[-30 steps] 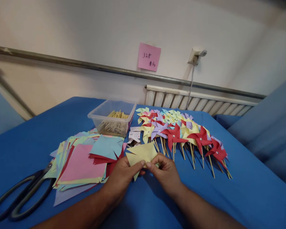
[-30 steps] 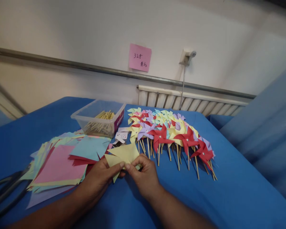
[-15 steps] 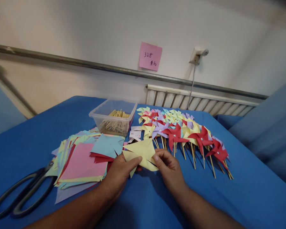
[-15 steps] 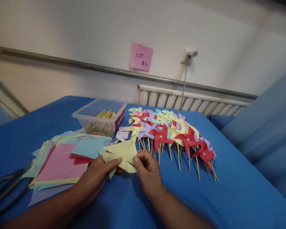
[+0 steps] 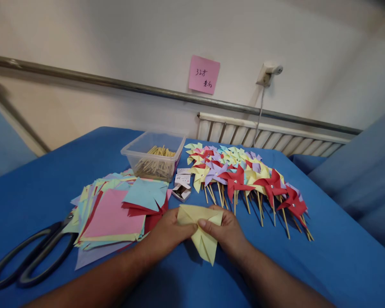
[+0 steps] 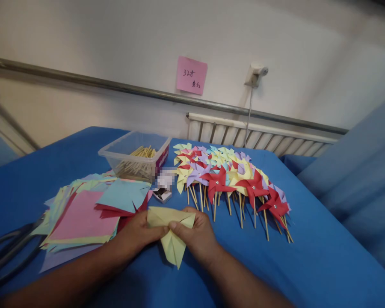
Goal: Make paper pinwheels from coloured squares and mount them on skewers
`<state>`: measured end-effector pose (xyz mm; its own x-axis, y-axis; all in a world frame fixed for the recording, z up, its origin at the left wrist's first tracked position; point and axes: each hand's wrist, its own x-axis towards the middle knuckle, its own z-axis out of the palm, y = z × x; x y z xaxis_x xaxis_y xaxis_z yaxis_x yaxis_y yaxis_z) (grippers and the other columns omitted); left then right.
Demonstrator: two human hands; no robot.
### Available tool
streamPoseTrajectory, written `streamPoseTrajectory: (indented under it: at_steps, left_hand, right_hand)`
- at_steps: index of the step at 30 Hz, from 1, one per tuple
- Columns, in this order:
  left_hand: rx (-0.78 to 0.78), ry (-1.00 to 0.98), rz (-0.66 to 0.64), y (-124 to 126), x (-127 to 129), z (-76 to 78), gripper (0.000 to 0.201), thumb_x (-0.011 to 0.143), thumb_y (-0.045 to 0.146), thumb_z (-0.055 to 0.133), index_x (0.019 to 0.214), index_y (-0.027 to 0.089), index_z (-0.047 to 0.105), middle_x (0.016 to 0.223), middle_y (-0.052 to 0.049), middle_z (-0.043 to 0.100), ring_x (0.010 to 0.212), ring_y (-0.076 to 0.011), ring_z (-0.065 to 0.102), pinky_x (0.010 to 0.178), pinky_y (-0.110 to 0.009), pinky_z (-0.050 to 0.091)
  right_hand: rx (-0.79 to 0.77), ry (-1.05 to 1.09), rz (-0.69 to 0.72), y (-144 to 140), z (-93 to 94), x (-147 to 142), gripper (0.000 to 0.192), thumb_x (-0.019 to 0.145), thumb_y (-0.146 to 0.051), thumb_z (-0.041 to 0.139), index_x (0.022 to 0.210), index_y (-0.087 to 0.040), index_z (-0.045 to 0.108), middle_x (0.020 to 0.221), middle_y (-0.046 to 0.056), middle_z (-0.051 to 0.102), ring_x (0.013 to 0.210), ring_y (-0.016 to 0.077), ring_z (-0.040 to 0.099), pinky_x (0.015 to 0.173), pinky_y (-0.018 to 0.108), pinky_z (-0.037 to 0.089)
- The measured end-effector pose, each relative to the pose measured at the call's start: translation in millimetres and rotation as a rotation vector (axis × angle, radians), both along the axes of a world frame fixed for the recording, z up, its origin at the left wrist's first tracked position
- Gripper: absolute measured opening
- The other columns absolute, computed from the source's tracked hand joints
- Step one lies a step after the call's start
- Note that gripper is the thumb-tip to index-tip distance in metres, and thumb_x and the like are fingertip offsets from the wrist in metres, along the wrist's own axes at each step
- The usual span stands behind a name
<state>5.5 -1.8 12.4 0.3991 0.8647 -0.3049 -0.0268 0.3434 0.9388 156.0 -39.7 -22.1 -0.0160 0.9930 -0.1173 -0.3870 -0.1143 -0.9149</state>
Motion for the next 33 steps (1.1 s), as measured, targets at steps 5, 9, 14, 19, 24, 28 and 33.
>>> streamPoseTrajectory:
  at_steps: [5,9,14,19,24,28,33]
  left_hand:
    - [-0.028,-0.089,0.007,-1,0,-1.3,0.034,0.066,0.030,0.074,0.097,0.017,0.068,0.086,-0.005,0.072,0.079,-0.0231,0.066,0.074,-0.034,0.049]
    - [-0.087,-0.180,-0.032,-8,4,-4.9,0.040,0.070,0.034,0.073,0.104,0.014,0.065,0.087,-0.008,0.070,0.081,-0.0228,0.065,0.073,-0.033,0.049]
    - [-0.115,-0.213,-0.012,-11,8,-8.5,0.043,0.068,0.030,0.077,0.107,0.015,0.066,0.084,-0.007,0.071,0.075,-0.0191,0.064,0.070,-0.030,0.048]
    - [-0.153,-0.254,0.045,-11,9,-3.8,0.045,0.068,0.028,0.077,0.109,0.013,0.065,0.090,-0.009,0.074,0.079,-0.0212,0.067,0.077,-0.033,0.050]
    - [-0.181,-0.297,0.075,-13,10,1.1,0.052,0.066,0.026,0.079,0.114,0.014,0.064,0.093,-0.011,0.075,0.079,-0.0233,0.069,0.075,-0.034,0.052]
    - [-0.186,-0.343,0.073,-12,11,2.7,0.051,0.064,0.029,0.080,0.111,0.013,0.066,0.096,-0.013,0.075,0.081,-0.0253,0.070,0.074,-0.034,0.053]
    - [-0.213,-0.361,0.050,-11,9,4.0,0.050,0.063,0.031,0.081,0.108,0.011,0.069,0.099,-0.015,0.075,0.079,-0.0256,0.071,0.070,-0.032,0.053]
  right_hand:
    - [-0.006,0.061,-0.111,0,7.6,-7,0.034,0.066,-0.039,0.079,0.088,-0.016,0.065,0.070,0.002,0.070,0.056,0.0149,0.063,0.057,0.027,0.050]
    - [0.022,0.116,-0.218,1,16.0,-11,0.037,0.067,-0.037,0.079,0.093,-0.016,0.065,0.079,0.004,0.073,0.064,0.0187,0.067,0.063,0.030,0.054]
    - [0.029,0.117,-0.189,0,14.9,-10,0.034,0.071,-0.036,0.077,0.095,-0.015,0.066,0.081,0.007,0.074,0.065,0.0210,0.069,0.063,0.033,0.055]
    - [-0.002,0.211,-0.146,0,8.0,-9,0.037,0.071,-0.035,0.077,0.099,-0.014,0.066,0.086,0.010,0.075,0.068,0.0233,0.070,0.066,0.037,0.056]
    - [-0.011,0.266,-0.134,-1,7.6,-11,0.036,0.070,-0.033,0.078,0.098,-0.014,0.067,0.088,0.010,0.075,0.075,0.0247,0.071,0.070,0.038,0.056]
    - [-0.015,0.270,-0.113,-2,8.6,-11,0.037,0.071,-0.034,0.077,0.102,-0.015,0.068,0.087,0.009,0.075,0.075,0.0243,0.070,0.070,0.037,0.055]
    - [-0.038,0.236,-0.109,0,7.1,-8,0.039,0.074,-0.039,0.073,0.104,-0.015,0.068,0.086,0.009,0.075,0.069,0.0225,0.070,0.066,0.034,0.055]
